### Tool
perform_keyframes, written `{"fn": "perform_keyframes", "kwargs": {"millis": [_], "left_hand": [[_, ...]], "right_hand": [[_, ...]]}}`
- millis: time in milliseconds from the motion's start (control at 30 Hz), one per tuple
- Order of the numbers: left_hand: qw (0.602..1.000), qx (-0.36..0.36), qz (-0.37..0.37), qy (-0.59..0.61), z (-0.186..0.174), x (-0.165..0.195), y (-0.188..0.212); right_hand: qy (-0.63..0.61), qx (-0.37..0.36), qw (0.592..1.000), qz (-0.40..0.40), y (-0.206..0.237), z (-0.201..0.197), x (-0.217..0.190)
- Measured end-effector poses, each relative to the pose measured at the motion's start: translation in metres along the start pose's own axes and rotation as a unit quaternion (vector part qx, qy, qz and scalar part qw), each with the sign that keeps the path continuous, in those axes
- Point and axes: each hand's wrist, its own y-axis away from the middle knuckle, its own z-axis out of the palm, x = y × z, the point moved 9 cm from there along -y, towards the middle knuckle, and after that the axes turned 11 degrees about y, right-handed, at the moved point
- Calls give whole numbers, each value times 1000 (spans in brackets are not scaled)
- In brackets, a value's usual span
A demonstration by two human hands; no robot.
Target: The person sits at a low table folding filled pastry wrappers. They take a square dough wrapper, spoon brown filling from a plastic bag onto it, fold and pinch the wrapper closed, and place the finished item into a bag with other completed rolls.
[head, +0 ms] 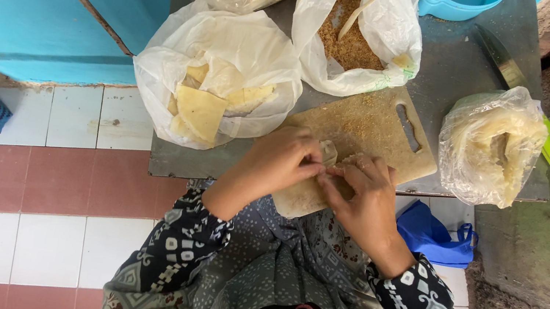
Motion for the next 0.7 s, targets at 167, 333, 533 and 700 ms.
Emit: {"fn": "perform_keyframes", "kwargs": {"millis": [167,333,533,700], "left_hand": [[1000,3,11,-4,2,-2,3],[982,45,158,-89,-10,30,27],[982,54,139,-119,-11,33,24],[991,93,46,-82,-12,17,16]], "right_hand": [[-11,-68,994,88,-8,16,19],[5,-35,999,-33,-9,5,0],[86,-2,988,-126,-6,-3,-19],[19,-49,998,-17,-14,11,2]]}}
